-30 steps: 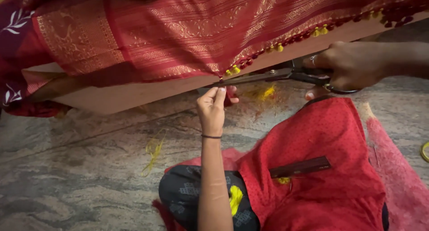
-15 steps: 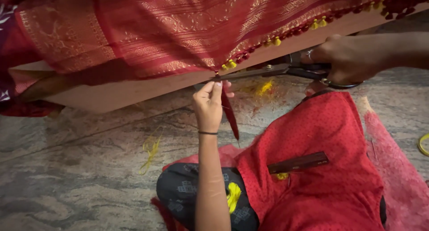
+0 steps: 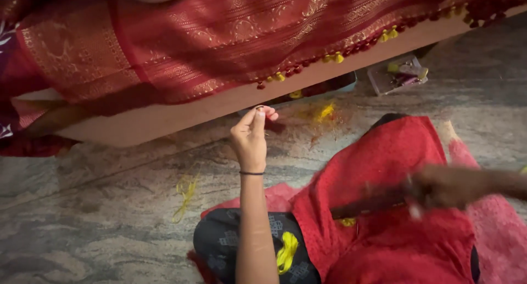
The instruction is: Tying decorative thread tassels onto the edge of a red saree.
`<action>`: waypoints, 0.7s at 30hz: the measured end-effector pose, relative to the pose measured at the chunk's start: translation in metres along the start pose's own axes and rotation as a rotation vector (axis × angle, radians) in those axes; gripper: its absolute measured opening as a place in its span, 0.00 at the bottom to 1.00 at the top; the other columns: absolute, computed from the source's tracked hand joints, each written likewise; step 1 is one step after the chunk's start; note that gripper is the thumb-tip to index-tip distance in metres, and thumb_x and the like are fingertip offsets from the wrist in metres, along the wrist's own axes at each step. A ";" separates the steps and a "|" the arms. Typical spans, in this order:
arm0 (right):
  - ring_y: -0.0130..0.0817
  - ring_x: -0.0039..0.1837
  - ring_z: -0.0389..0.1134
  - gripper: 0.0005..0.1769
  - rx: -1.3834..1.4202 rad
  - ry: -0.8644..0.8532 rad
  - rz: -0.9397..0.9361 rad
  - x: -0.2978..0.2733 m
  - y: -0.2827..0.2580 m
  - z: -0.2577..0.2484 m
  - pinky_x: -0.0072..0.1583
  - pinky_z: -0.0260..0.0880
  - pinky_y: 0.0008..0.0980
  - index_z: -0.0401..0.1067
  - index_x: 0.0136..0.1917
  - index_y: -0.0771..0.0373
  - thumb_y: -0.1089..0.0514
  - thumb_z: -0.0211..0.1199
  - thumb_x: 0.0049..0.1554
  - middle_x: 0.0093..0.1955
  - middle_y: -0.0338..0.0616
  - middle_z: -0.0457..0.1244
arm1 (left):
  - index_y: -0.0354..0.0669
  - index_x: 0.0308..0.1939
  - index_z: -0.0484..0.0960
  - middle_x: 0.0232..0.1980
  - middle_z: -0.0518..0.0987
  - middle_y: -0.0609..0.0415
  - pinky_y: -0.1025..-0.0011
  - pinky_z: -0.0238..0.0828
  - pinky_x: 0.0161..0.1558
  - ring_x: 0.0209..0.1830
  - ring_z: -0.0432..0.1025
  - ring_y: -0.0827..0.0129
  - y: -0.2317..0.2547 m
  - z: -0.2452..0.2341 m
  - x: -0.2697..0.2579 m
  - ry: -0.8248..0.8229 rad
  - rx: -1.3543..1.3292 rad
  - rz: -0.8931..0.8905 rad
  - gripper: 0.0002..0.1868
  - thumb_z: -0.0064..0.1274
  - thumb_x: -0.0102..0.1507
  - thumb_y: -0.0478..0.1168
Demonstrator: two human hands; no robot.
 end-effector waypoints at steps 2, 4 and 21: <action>0.32 0.40 0.72 0.17 0.041 -0.148 -0.012 -0.001 0.018 0.045 0.42 0.73 0.36 0.75 0.42 0.61 0.46 0.73 0.55 0.36 0.41 0.68 | 0.27 0.47 0.84 0.42 0.85 0.52 0.75 0.74 0.45 0.42 0.81 0.70 -0.004 0.005 -0.001 -0.004 -0.044 -0.022 0.15 0.48 0.72 0.38; 0.37 0.50 0.71 0.27 -0.046 -0.317 -0.026 0.000 0.039 0.081 0.51 0.72 0.40 0.73 0.53 0.58 0.42 0.79 0.49 0.46 0.41 0.67 | 0.28 0.46 0.84 0.42 0.84 0.50 0.72 0.76 0.46 0.42 0.80 0.68 -0.007 0.012 -0.004 -0.020 -0.202 -0.109 0.15 0.50 0.72 0.39; 0.45 0.47 0.73 0.12 0.146 0.238 -0.130 0.150 0.002 0.014 0.51 0.70 0.44 0.72 0.50 0.60 0.51 0.56 0.61 0.42 0.52 0.70 | 0.32 0.50 0.78 0.48 0.82 0.45 0.57 0.78 0.58 0.48 0.78 0.59 -0.157 -0.018 0.015 0.080 -0.780 -0.502 0.12 0.48 0.72 0.40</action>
Point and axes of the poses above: each hand's wrist, its own x-axis towards the middle knuckle, its own z-axis out of the palm, y = z × x, the point moved 2 cm from there along x, towards the middle knuckle
